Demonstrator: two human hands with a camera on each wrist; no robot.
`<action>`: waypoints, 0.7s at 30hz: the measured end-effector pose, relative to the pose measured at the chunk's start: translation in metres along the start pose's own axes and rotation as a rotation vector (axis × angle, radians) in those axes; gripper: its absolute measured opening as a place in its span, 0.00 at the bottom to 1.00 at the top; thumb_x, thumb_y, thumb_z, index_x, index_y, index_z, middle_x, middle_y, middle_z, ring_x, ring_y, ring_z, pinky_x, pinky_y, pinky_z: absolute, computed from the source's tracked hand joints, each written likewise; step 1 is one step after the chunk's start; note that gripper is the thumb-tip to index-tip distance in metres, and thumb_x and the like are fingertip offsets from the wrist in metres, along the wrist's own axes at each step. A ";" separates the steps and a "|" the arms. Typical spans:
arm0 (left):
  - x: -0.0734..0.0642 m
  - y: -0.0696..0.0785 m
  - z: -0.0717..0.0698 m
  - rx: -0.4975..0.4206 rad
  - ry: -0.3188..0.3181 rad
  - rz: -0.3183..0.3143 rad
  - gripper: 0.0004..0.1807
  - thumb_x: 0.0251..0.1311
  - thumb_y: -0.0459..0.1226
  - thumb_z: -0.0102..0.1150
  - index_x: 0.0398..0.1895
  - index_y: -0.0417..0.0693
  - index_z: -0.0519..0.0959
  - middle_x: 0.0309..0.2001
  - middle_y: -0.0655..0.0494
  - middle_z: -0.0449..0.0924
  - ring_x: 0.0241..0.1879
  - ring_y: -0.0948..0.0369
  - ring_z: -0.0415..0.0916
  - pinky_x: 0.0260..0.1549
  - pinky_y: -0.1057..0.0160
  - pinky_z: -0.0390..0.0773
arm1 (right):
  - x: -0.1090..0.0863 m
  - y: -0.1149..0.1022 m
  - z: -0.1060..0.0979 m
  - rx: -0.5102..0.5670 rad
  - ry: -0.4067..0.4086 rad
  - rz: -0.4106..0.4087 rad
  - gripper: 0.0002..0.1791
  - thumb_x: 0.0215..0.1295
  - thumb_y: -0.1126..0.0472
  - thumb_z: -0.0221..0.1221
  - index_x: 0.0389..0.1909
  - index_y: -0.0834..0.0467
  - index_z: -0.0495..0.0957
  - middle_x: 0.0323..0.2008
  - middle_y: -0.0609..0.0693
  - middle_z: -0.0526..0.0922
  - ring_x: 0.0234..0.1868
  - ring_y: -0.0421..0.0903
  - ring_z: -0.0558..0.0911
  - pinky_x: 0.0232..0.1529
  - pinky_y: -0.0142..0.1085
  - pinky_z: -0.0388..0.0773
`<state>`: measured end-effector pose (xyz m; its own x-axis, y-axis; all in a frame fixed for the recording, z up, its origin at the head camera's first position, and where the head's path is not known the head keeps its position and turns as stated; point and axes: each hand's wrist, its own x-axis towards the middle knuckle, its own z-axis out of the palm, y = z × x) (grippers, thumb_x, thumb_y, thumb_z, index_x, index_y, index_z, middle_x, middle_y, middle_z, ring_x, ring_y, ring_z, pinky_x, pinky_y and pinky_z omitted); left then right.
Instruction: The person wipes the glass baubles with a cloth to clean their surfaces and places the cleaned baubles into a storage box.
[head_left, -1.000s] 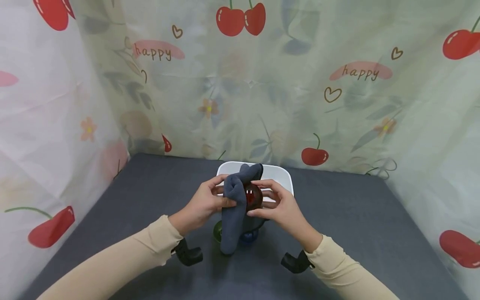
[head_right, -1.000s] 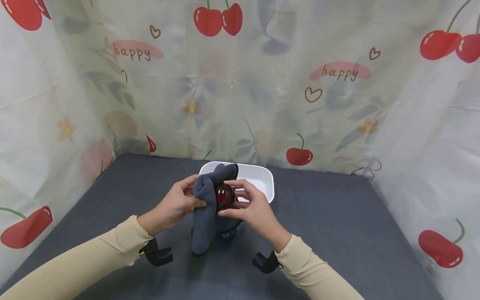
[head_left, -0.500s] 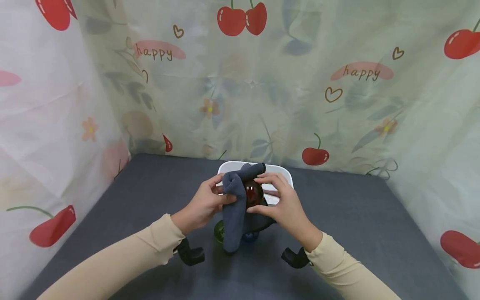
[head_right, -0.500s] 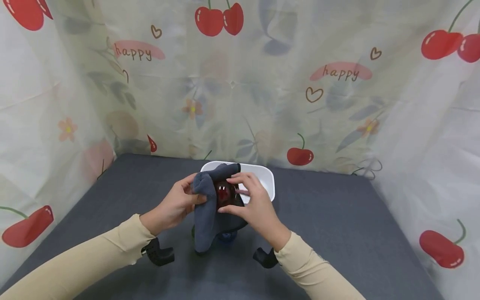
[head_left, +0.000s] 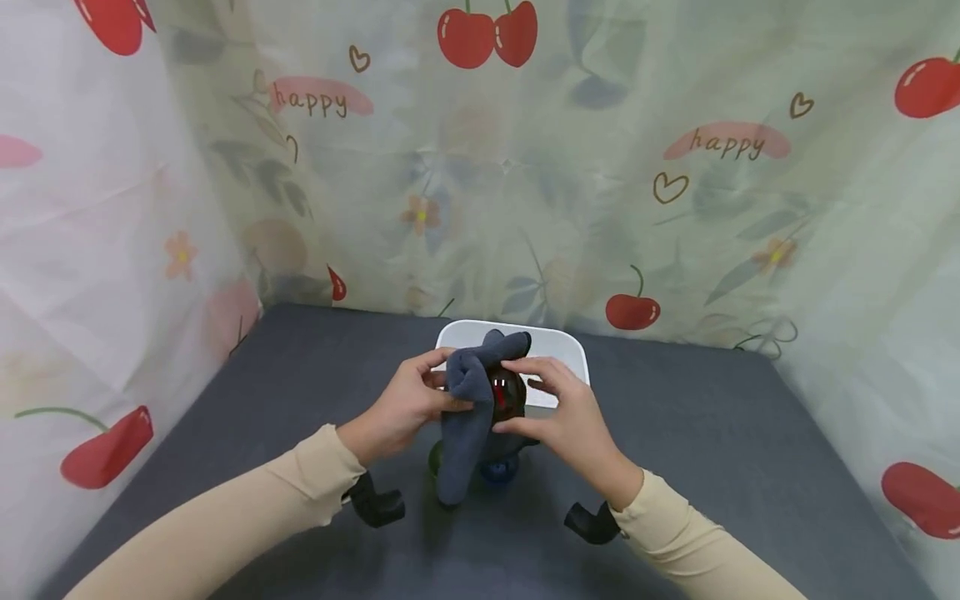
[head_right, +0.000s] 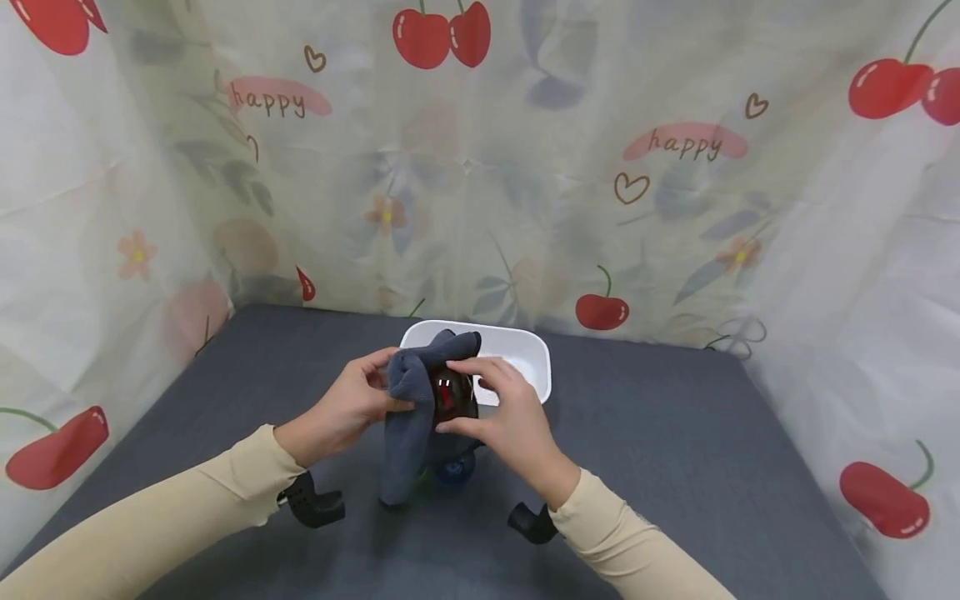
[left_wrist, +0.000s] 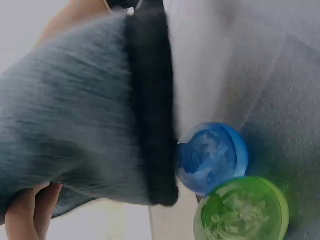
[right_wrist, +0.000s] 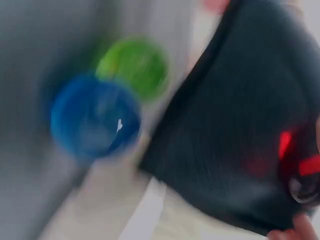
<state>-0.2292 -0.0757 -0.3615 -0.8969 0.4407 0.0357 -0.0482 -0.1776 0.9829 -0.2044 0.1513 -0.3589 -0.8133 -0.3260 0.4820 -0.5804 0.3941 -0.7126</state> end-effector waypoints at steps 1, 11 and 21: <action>0.000 0.001 -0.001 0.016 0.001 0.016 0.26 0.54 0.22 0.62 0.58 0.43 0.74 0.41 0.54 0.84 0.38 0.59 0.84 0.36 0.58 0.84 | 0.001 -0.001 0.000 -0.100 0.017 -0.043 0.39 0.37 0.62 0.79 0.57 0.53 0.77 0.52 0.48 0.78 0.54 0.43 0.78 0.52 0.37 0.80; 0.000 -0.003 -0.002 -0.174 -0.075 -0.024 0.30 0.58 0.20 0.56 0.64 0.46 0.67 0.44 0.56 0.82 0.39 0.63 0.83 0.38 0.63 0.83 | 0.006 -0.002 -0.003 0.325 -0.021 0.153 0.32 0.46 0.68 0.74 0.56 0.59 0.74 0.54 0.54 0.76 0.51 0.44 0.82 0.50 0.36 0.80; 0.003 0.003 0.001 -0.049 -0.012 0.005 0.27 0.55 0.20 0.59 0.59 0.41 0.72 0.45 0.53 0.81 0.41 0.61 0.82 0.38 0.61 0.83 | 0.006 0.000 -0.011 0.188 -0.072 0.023 0.37 0.41 0.70 0.75 0.56 0.56 0.74 0.52 0.52 0.78 0.44 0.44 0.84 0.47 0.35 0.82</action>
<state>-0.2314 -0.0745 -0.3584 -0.8918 0.4503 0.0433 -0.0654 -0.2230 0.9726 -0.2094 0.1586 -0.3506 -0.8171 -0.3823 0.4316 -0.5382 0.2373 -0.8087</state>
